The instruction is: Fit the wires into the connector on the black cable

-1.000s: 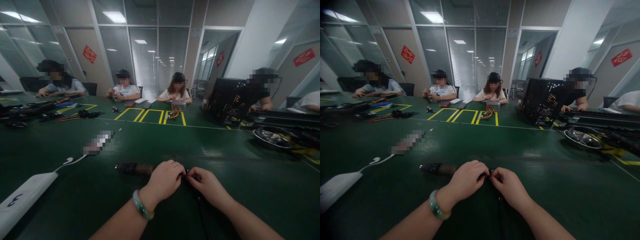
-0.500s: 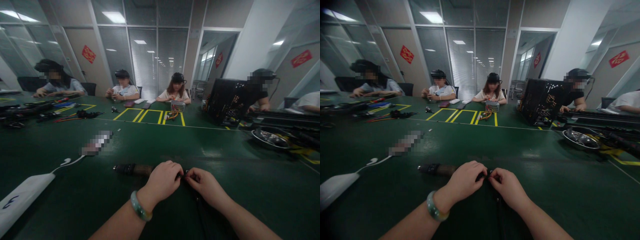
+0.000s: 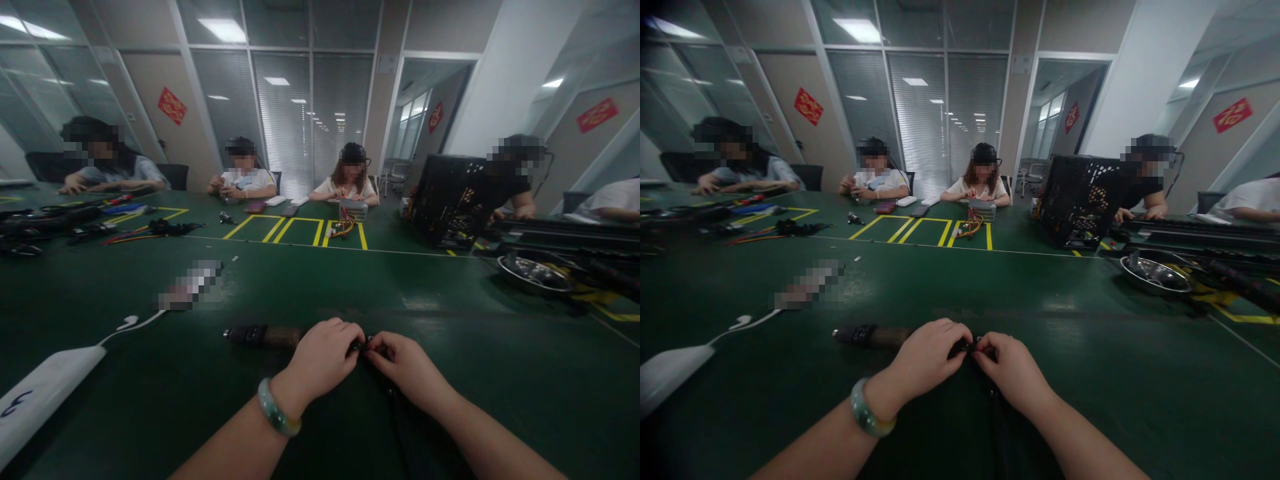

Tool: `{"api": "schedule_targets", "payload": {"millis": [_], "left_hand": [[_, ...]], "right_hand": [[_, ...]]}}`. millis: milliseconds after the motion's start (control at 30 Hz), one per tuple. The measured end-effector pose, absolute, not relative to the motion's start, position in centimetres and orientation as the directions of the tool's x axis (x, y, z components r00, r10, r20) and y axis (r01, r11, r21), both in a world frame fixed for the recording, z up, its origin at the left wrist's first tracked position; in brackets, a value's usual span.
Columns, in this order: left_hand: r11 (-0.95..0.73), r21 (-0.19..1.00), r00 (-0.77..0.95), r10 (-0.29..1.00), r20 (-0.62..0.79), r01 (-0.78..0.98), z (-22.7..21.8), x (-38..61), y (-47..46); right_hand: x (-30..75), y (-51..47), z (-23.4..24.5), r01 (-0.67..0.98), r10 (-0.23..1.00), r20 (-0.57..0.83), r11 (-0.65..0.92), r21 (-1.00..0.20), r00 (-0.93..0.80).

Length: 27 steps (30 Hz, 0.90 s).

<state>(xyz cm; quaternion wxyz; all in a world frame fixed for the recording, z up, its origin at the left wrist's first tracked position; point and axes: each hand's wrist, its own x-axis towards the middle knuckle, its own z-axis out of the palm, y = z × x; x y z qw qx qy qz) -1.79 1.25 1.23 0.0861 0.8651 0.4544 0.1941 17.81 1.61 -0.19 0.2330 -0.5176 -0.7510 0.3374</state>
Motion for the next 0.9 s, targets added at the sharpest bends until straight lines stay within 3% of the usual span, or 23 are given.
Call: {"api": "schedule_targets", "payload": {"millis": [900], "left_hand": [[-0.568,0.348,0.513,0.823,0.244,0.746,1.1,-1.77,1.42]], "right_hand": [[17.96,1.65,-0.58,0.576,0.94,-0.013,0.197,-0.793,-0.341]]}}
